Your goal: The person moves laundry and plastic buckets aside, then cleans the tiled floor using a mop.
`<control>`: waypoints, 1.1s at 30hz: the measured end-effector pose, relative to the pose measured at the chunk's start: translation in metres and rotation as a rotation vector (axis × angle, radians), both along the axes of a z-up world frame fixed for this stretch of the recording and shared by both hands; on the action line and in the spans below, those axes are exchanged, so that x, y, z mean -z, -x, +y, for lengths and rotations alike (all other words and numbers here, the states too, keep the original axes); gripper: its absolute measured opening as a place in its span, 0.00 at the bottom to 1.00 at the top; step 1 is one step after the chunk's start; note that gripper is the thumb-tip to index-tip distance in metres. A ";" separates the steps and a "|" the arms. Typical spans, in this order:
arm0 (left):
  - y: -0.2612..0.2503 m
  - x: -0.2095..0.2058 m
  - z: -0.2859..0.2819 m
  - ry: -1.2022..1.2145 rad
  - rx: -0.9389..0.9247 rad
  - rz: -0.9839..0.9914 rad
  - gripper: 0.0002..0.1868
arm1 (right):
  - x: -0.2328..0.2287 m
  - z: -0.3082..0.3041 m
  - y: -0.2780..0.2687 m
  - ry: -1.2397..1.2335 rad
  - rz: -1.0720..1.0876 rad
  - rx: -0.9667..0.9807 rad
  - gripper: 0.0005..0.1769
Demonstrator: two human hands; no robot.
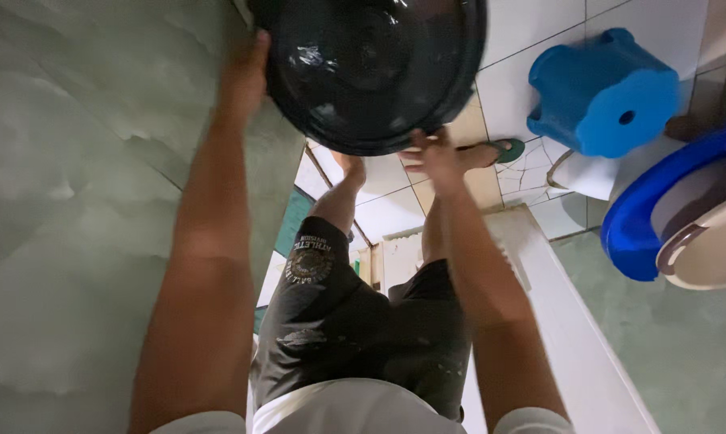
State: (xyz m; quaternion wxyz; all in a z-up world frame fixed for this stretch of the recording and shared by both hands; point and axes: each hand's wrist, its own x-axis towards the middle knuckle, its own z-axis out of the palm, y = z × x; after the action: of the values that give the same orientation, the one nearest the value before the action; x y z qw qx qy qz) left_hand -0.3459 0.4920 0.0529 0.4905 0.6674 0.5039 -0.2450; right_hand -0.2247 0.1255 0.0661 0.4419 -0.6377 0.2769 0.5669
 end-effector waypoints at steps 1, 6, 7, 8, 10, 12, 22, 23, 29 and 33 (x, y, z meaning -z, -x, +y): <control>0.003 -0.004 0.012 -0.031 -0.007 -0.072 0.45 | -0.003 0.012 0.009 -0.001 -0.004 -0.001 0.31; 0.013 0.012 0.061 -0.288 0.155 -0.141 0.37 | -0.012 0.067 0.044 -0.027 0.036 0.034 0.33; 0.016 0.021 0.073 -0.342 0.196 -0.228 0.34 | -0.011 0.074 0.049 -0.023 0.037 0.035 0.33; 0.020 0.032 0.084 -0.395 0.237 -0.316 0.32 | -0.009 0.081 0.056 -0.031 0.051 0.056 0.34; 0.028 0.060 0.104 -0.430 0.280 -0.205 0.28 | -0.007 0.094 0.071 -0.034 0.069 0.080 0.35; 0.035 0.084 0.123 -0.464 0.323 -0.089 0.27 | -0.009 0.103 0.083 -0.116 0.080 0.187 0.37; 0.039 0.096 0.159 -0.541 0.327 -0.032 0.19 | -0.039 0.156 0.128 -0.127 0.286 0.310 0.38; 0.037 0.092 0.161 -0.546 0.328 -0.012 0.18 | -0.034 0.155 0.132 -0.152 0.270 0.269 0.38; 0.015 0.028 0.133 -0.730 0.441 0.003 0.14 | 0.049 0.099 0.146 -0.131 0.214 -0.204 0.24; 0.018 -0.038 0.101 -0.757 0.522 -0.324 0.19 | 0.092 0.030 0.128 -0.130 0.039 -0.972 0.15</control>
State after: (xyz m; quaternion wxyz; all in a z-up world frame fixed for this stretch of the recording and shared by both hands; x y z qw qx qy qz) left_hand -0.3639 0.5930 0.0913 0.2077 0.9326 0.2906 -0.0522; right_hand -0.3526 0.1556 -0.0255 0.1596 -0.6535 -0.0806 0.7355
